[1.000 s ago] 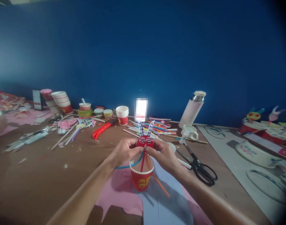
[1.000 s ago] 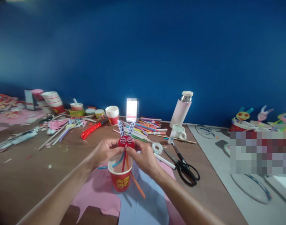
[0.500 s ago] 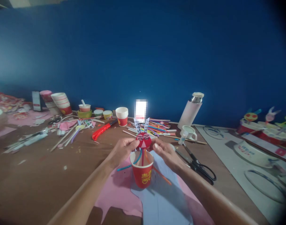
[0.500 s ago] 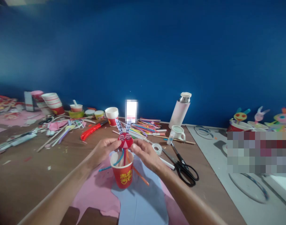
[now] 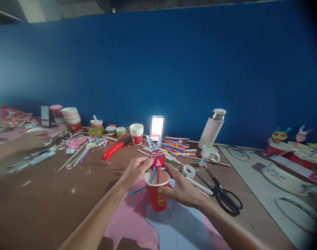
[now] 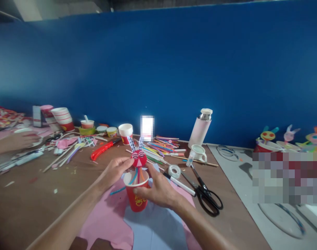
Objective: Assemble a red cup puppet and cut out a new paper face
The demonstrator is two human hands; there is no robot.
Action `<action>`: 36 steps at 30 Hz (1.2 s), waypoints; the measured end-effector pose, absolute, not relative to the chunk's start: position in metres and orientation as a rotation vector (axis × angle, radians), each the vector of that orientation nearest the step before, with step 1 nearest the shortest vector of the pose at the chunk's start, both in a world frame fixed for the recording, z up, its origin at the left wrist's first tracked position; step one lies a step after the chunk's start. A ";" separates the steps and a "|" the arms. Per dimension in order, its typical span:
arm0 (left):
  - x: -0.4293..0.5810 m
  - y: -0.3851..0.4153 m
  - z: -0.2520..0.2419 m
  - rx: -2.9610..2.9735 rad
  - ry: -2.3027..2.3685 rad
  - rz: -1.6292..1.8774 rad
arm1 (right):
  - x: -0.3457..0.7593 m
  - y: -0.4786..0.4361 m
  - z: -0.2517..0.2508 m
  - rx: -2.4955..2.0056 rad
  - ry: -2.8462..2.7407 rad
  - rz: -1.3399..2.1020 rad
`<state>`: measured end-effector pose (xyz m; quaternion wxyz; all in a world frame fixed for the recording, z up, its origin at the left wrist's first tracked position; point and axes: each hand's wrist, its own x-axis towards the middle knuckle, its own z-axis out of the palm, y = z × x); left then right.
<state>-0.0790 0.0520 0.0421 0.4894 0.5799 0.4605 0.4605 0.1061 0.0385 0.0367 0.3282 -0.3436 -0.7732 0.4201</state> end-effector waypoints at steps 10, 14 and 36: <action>-0.084 0.059 0.034 1.166 1.163 1.284 | 0.117 0.051 0.039 -0.810 -1.782 1.259; -0.085 0.060 0.032 1.141 1.158 1.271 | 0.122 0.053 0.040 -0.856 -1.738 1.221; -0.052 0.046 0.011 1.097 0.714 1.302 | 0.134 0.070 0.043 -0.656 -1.517 1.269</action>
